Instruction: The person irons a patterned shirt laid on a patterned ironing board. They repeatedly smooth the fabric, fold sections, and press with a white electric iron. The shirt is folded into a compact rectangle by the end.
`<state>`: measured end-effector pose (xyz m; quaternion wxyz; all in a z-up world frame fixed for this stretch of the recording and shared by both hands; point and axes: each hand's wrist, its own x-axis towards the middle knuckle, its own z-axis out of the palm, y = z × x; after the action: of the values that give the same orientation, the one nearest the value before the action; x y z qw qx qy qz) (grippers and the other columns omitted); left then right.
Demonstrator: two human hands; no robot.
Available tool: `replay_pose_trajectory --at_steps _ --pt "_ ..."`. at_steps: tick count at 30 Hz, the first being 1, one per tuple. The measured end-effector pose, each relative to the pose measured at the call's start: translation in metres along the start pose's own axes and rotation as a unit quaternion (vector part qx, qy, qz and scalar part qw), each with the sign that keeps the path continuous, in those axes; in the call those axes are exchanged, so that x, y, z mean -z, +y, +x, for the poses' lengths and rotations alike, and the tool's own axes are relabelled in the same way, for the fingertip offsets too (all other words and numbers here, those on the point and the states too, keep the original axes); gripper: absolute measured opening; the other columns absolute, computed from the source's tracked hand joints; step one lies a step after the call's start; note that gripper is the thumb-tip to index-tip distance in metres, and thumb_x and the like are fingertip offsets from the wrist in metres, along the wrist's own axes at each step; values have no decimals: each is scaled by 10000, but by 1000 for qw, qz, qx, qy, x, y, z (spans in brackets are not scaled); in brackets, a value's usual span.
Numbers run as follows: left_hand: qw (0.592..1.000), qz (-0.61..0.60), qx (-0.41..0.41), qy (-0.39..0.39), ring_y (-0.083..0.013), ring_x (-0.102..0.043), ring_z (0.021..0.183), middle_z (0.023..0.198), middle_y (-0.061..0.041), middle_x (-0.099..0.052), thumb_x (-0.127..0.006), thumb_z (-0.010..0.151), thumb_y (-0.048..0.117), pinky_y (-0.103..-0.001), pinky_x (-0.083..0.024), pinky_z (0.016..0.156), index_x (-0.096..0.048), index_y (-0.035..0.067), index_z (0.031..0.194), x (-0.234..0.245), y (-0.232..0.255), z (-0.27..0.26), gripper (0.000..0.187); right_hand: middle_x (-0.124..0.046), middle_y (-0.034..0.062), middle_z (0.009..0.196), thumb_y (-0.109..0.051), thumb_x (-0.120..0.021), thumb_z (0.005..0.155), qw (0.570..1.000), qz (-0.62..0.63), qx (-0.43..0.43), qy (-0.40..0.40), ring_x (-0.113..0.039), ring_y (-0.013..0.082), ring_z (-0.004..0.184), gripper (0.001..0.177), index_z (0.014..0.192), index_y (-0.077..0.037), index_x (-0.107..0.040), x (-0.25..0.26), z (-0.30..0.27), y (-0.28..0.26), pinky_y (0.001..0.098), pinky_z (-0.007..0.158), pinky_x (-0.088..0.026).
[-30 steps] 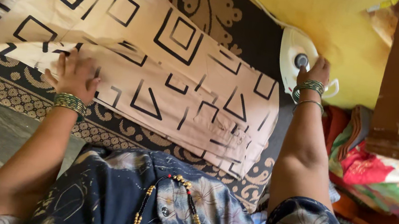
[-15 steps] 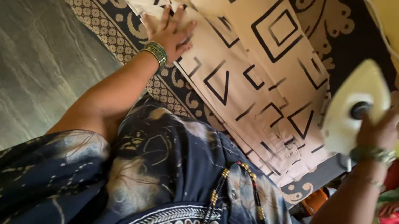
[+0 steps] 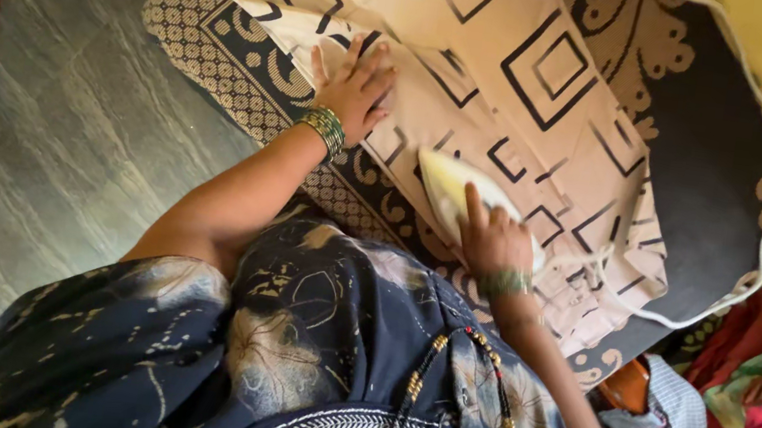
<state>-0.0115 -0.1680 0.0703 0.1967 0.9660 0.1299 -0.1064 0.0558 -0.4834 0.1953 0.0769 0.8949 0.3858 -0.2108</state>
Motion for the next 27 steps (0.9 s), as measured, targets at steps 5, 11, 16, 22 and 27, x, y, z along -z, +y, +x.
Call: replay_pose_trajectory --at_steps 5,11,16,22,27 --pt "1000 10 12 -8 -294 46 1550 1702 -79 15 -476 993 552 -863 65 1010 -226 188 1611 17 -6 10 759 -661 232 1070 -433 -518 1019 995 34 -81 43 -699 366 873 590 1562 -292 -335 57 114 -35 516 779 -551" --pt "999 -13 6 -42 -230 -5 1579 1718 -31 -1 -505 957 520 -852 44 1068 -223 257 1626 32 -25 4 772 -686 206 1091 -473 -557 997 996 56 -34 68 -686 376 911 627 1568 -326 -344 64 135 -28 511 761 -554" --pt "999 -32 -9 -5 -245 -67 1583 1722 -57 -41 -506 963 455 -829 29 1083 -318 275 1596 21 -36 5 684 -714 140 1028 -539 -470 1017 976 -75 -1 -203 -721 267 852 576 1543 -350 -331 42 62 -42 475 769 -565" --pt "997 -67 -21 39 -239 -145 1564 1707 -80 -150 -480 1004 407 -740 -53 1144 -405 205 1546 1 -49 11 583 -711 147 1059 -503 -506 1029 998 -62 13 0 -702 318 806 545 1540 -372 -371 54 64 -69 464 754 -572" --pt "970 -177 -15 168 -234 -339 1554 1692 -65 -308 -422 1054 378 -564 -177 1239 -490 162 1514 -10 -60 4 513 -678 167 1112 -498 -503 1019 997 -1 -76 33 -682 351 887 624 1592 -385 -284 92 158 -89 487 762 -549"
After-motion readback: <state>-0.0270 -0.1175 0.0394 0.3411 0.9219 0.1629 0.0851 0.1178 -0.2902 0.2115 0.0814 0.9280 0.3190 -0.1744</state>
